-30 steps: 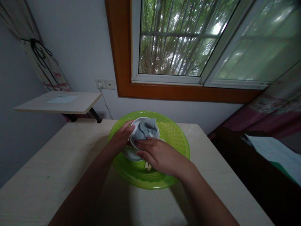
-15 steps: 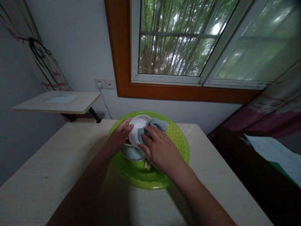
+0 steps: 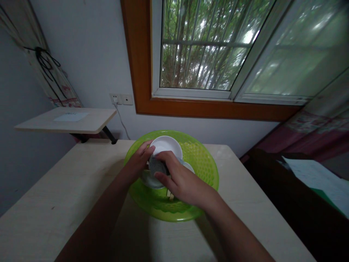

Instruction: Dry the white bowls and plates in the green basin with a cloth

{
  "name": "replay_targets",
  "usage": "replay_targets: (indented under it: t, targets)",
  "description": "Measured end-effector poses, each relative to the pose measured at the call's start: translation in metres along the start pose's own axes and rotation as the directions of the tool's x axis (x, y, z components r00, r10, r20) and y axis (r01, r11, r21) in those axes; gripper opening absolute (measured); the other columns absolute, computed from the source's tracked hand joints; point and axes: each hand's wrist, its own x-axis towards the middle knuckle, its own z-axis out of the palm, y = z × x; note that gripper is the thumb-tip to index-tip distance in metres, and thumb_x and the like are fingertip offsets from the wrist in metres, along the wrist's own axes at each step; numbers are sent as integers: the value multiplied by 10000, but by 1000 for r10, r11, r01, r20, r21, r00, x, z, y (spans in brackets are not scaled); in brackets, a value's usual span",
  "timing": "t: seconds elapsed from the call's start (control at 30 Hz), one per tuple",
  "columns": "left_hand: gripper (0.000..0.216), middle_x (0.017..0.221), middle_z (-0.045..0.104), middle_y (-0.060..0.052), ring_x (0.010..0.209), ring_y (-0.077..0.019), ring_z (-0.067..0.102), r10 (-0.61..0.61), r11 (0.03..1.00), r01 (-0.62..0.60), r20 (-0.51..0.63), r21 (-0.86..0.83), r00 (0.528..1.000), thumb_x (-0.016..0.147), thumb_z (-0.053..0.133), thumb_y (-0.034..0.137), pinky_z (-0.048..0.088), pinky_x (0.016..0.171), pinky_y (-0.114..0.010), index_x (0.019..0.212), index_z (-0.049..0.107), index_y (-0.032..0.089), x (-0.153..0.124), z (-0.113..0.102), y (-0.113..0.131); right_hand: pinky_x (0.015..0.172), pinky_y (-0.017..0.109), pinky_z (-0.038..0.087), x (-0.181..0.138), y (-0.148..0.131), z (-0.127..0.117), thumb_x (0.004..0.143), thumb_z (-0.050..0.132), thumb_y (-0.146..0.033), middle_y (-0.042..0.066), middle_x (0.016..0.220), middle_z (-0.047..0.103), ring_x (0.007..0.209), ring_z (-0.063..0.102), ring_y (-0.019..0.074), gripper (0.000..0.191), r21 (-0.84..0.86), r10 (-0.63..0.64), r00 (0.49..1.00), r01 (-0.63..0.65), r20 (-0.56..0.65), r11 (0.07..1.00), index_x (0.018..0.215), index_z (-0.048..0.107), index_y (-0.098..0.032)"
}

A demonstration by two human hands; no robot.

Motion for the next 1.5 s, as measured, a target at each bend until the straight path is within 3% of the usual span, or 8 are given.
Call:
replay_targets:
  t: [0.23,0.4,0.6,0.8,1.03,1.23,1.37,1.5]
  targets:
    - [623,1178,668,-87,901,-223,650,-74,996,75,19,-44,997,901,496,629,536,600,-278,1410,517,270,4,-1,-7,1021,390,484,0,9,-16,1064,410,-382,75,1129,697,1105,622,221,360,-181,-125,992,127,21,975,1130,715,-202]
    - [579,1209,668,-99,983,-243,652,-21,999,22,-11,23,1000,919,489,611,541,650,-275,1359,563,243,2,-2,-5,1104,360,456,-1,9,-15,1084,350,-379,44,1399,634,1258,599,192,425,-118,-140,977,159,159,980,1415,582,-245]
    - [572,1154,678,-78,899,-233,665,-94,996,94,40,-7,995,922,488,590,568,623,-311,1388,516,260,1,0,-1,1162,409,393,3,15,-4,1086,341,-392,56,1387,645,1289,579,212,438,-198,-125,979,155,159,968,1399,585,-209]
    - [551,1149,696,-79,916,-242,668,-81,997,82,105,-9,991,903,525,579,553,572,-286,1351,565,262,-1,1,2,1212,495,307,5,29,6,1062,383,-467,65,1487,565,1401,458,275,486,-428,-93,995,99,36,898,1450,545,-223]
    - [629,1240,673,-99,925,-240,675,-79,994,83,53,-77,995,875,582,580,579,612,-300,1403,521,244,0,1,3,1114,503,407,-2,22,10,1046,431,-474,134,1342,663,1266,551,315,483,-560,50,989,-119,-137,820,1320,653,-143]
    - [630,1245,680,-123,944,-240,684,15,999,-16,-22,-31,1000,894,550,581,575,704,-315,1390,548,193,1,1,3,932,425,491,-7,2,0,1069,388,-429,100,968,761,977,656,258,452,-474,84,996,-66,18,878,1021,754,-168]
    - [596,1231,681,-105,969,-244,678,18,1000,-18,-11,18,1000,917,511,577,554,643,-287,1373,558,196,-3,4,7,885,358,512,-3,0,-5,1086,350,-373,64,1031,747,955,668,204,410,-249,16,996,7,88,969,1071,713,-185]
    - [576,1176,703,-84,1020,-254,667,12,998,-14,45,65,999,940,484,560,554,644,-291,1390,544,206,-5,7,8,996,340,502,2,6,-2,1091,331,-333,63,1223,668,1090,642,178,363,-78,-51,997,56,62,995,1226,642,-202]
